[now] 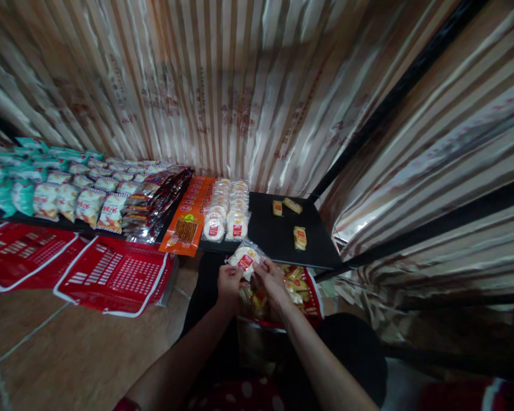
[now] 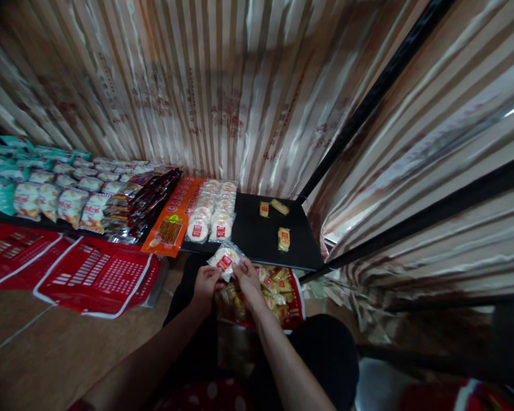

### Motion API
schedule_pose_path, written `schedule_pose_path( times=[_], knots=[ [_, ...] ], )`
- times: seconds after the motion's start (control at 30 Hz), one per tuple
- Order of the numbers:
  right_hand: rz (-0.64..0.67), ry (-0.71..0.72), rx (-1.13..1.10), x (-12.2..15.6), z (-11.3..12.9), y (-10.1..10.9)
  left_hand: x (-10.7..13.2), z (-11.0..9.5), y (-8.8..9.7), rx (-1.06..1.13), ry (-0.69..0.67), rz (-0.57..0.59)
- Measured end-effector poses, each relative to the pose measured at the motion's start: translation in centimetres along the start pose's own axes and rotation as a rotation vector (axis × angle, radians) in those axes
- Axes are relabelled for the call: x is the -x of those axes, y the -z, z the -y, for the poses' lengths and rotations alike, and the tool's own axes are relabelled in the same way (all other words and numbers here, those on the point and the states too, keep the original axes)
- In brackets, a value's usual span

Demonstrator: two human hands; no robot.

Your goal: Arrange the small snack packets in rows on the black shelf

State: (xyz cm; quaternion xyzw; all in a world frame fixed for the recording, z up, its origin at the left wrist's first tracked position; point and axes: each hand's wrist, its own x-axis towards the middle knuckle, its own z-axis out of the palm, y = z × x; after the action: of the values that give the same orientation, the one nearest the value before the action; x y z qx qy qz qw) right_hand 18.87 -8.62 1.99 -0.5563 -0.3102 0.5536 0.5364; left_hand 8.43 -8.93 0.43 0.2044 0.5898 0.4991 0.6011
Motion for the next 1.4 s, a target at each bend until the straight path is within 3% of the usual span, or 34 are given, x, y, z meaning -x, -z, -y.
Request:
schedule_pose_path(
  times=[0.17,0.27,0.37,0.53,0.67,0.87,0.93,1.03,1.13,1.4],
  knots=[
    [0.119,0.088,0.120,-2.6,1.2,-1.6,-1.4,-1.6,2.0,-0.356,-0.443,-0.208],
    [0.197,0.134,0.206,-4.1,1.3,-3.6,-1.8,-3.1,3.3,-0.620,-0.651,-0.208],
    [0.228,0.168,0.287,-5.6,1.0,-5.9,-2.5,-4.2,4.0,-0.866,-0.748,-0.207],
    [0.185,0.194,0.467,-8.0,0.4,-8.8,-4.5,-4.9,4.2,-1.001,-0.719,-0.220],
    [0.113,0.259,0.673,-8.4,0.3,-9.6,-5.6,-5.4,4.0,-1.046,-0.716,-0.234],
    [-0.063,0.722,1.002,-7.6,0.2,-7.5,-6.2,-5.0,3.1,-1.123,-0.805,-0.310],
    [-0.154,0.812,1.127,-7.8,0.0,-6.3,-6.5,-4.7,2.7,-1.138,-0.806,-0.337],
    [-0.230,0.830,1.216,-8.5,-0.6,-4.7,-6.9,-4.6,2.2,-1.140,-0.804,-0.350],
    [-0.202,0.824,1.244,-9.1,-1.2,-3.7,-7.4,-4.8,1.8,-1.127,-0.802,-0.341],
    [-0.227,0.750,1.284,-9.0,-1.4,-3.9,-8.4,-6.3,0.9,-1.173,-0.830,-0.307]
  ],
)
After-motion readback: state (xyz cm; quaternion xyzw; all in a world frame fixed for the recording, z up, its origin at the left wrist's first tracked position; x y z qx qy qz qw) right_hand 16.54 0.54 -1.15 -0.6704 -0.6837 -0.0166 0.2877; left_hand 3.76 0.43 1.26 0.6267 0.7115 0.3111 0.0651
